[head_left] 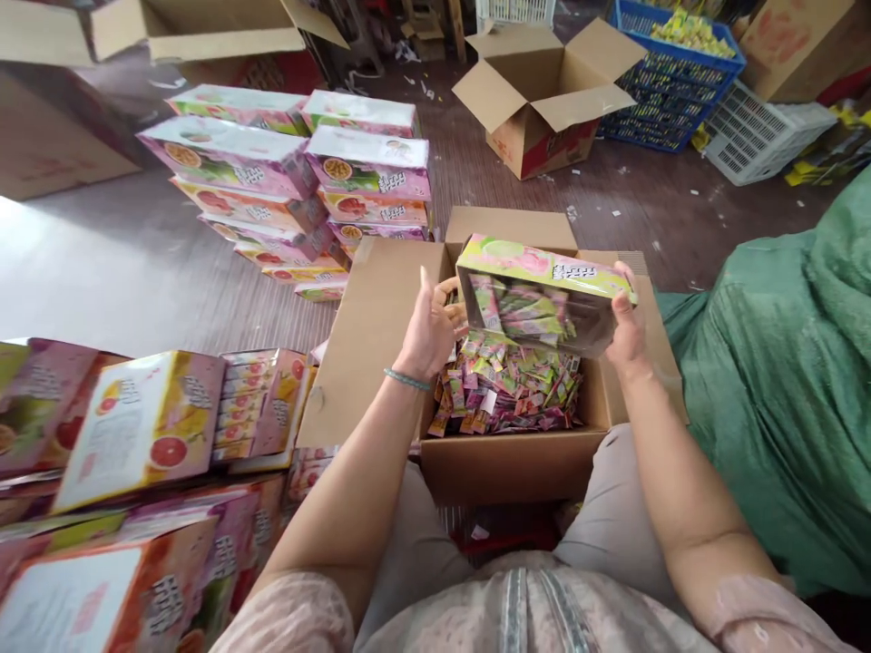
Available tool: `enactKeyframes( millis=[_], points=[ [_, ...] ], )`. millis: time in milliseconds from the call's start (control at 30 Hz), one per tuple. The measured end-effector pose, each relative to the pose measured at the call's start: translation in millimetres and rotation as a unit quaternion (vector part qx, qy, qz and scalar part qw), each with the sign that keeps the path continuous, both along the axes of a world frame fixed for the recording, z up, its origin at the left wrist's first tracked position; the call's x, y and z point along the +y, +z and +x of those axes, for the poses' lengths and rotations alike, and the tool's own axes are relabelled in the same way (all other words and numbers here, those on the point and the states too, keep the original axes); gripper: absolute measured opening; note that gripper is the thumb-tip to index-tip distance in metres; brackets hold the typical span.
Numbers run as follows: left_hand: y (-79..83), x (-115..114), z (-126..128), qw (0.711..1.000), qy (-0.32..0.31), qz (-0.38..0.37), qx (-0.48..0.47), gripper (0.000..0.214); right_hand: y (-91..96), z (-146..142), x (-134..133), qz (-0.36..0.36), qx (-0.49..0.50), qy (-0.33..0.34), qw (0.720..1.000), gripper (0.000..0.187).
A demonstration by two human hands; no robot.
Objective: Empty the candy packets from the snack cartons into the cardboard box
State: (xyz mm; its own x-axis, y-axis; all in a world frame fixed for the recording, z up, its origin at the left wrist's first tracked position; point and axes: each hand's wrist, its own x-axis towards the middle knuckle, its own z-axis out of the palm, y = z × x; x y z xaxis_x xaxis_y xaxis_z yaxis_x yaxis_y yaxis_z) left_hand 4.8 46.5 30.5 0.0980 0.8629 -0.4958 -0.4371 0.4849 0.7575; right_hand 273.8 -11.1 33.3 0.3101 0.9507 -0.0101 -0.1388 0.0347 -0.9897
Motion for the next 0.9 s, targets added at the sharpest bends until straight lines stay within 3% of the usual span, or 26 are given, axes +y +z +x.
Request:
enactKeyframes(
  millis=[200, 433, 567, 733, 900],
  points=[
    [1.0, -1.3, -3.4, 0.995, 0.040, 0.087, 0.031, 0.064, 5.5, -2.7, -0.2, -0.009, -0.032, 0.018, 0.999, 0.107],
    [5.4, 1.5, -12.0, 0.989, 0.085, 0.121, 0.027, 0.063, 15.5, -12.9, -5.8, 0.028, -0.051, 0.012, 0.998, 0.112],
    [10.3, -0.5, -6.7, 0.990, 0.084, 0.112, 0.008, 0.059, 15.8, -8.2, -7.1, 0.048, -0.084, -0.025, 0.995, 0.108],
    [15.7, -3.8, 0.7, 0.987, 0.097, 0.129, 0.008, 0.051, 24.1, -0.2, -13.2, 0.050, -0.106, -0.015, 0.993, 0.104],
    [3.7, -4.2, 9.7, 0.988, 0.107, 0.095, 0.053, 0.043, 27.3, -1.2, -18.0, 0.061, -0.075, 0.031, 0.995, 0.105]
  ],
)
